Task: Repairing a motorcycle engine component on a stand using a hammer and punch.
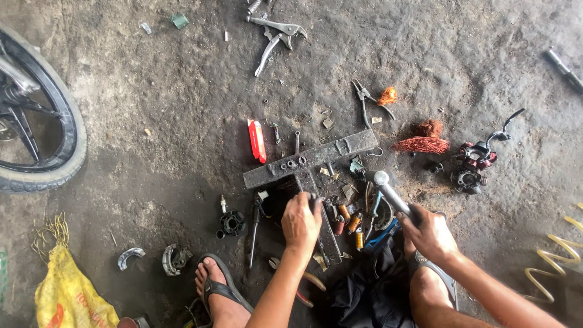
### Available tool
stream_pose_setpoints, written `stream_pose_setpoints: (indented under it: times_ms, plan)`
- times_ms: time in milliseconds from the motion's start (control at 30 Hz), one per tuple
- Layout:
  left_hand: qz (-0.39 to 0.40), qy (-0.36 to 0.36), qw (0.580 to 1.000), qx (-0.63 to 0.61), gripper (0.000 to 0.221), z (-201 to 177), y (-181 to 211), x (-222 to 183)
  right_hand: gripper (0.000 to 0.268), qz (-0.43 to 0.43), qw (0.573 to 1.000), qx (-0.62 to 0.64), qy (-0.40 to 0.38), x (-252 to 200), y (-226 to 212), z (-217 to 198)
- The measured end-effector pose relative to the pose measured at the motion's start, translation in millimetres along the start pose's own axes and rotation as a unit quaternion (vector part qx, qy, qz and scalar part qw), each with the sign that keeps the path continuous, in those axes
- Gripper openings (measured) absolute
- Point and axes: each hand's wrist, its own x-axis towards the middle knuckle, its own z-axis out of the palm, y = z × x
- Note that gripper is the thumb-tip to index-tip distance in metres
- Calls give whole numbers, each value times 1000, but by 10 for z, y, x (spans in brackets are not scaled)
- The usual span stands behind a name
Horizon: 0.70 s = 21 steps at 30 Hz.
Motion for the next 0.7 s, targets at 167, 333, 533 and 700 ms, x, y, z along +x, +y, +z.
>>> stream_pose_setpoints:
  times_ms: [167, 333, 533, 700]
  plan:
    - [-83, 74, 991, -75, 25, -330, 112, 57, 35, -81, 974, -153, 144, 153, 166, 2]
    - [-191, 20, 963, -191, 25, -393, 1, 94, 26, -180, 947, -147, 221, 549, 657, 129]
    - [33, 78, 897, -433, 20, -262, -140, 10, 26, -187, 949, -125, 220, 658, 855, 241]
    - [114, 113, 941, -299, 20, -335, -104, -41, 29, -152, 966, -109, 181, 583, 722, 202]
